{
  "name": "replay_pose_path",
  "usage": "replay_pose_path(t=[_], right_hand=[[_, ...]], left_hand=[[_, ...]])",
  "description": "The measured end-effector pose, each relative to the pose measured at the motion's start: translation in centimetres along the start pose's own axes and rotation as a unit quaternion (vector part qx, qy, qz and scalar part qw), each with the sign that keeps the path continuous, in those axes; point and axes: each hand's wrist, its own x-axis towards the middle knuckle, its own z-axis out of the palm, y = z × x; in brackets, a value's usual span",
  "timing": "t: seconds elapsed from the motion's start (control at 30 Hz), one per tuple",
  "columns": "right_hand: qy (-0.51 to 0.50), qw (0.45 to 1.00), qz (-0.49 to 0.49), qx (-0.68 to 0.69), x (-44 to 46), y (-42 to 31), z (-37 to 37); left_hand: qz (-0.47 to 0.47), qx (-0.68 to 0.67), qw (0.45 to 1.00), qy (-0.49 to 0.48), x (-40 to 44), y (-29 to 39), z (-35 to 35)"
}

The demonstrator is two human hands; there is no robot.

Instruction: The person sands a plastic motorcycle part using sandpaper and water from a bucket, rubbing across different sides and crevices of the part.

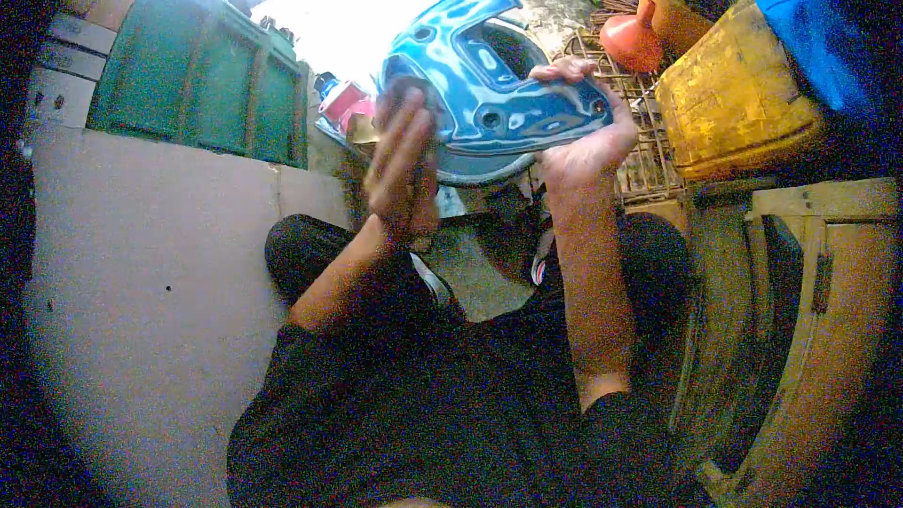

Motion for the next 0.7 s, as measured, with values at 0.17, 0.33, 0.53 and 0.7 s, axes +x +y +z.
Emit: replay_pose_path(t=[0.17,0.33,0.53,0.7], right_hand=[[-0.012,0.998,-0.025,-0.052,-0.1,0.1,-0.3],[0.052,0.996,-0.010,-0.076,1.6,-0.1,-1.7],[0.287,0.932,-0.072,-0.211,7.4,4.0,-6.1],[0.397,0.820,0.075,-0.406,13.7,4.6,-18.1]], left_hand=[[-0.122,0.011,0.991,-0.048,1.1,-1.5,-0.7],[-0.113,0.131,0.984,-0.053,0.2,-2.6,0.2],[-0.374,0.095,0.885,-0.262,-3.4,-9.0,-0.2],[-0.456,0.147,0.824,-0.303,-8.9,-15.8,1.5]])
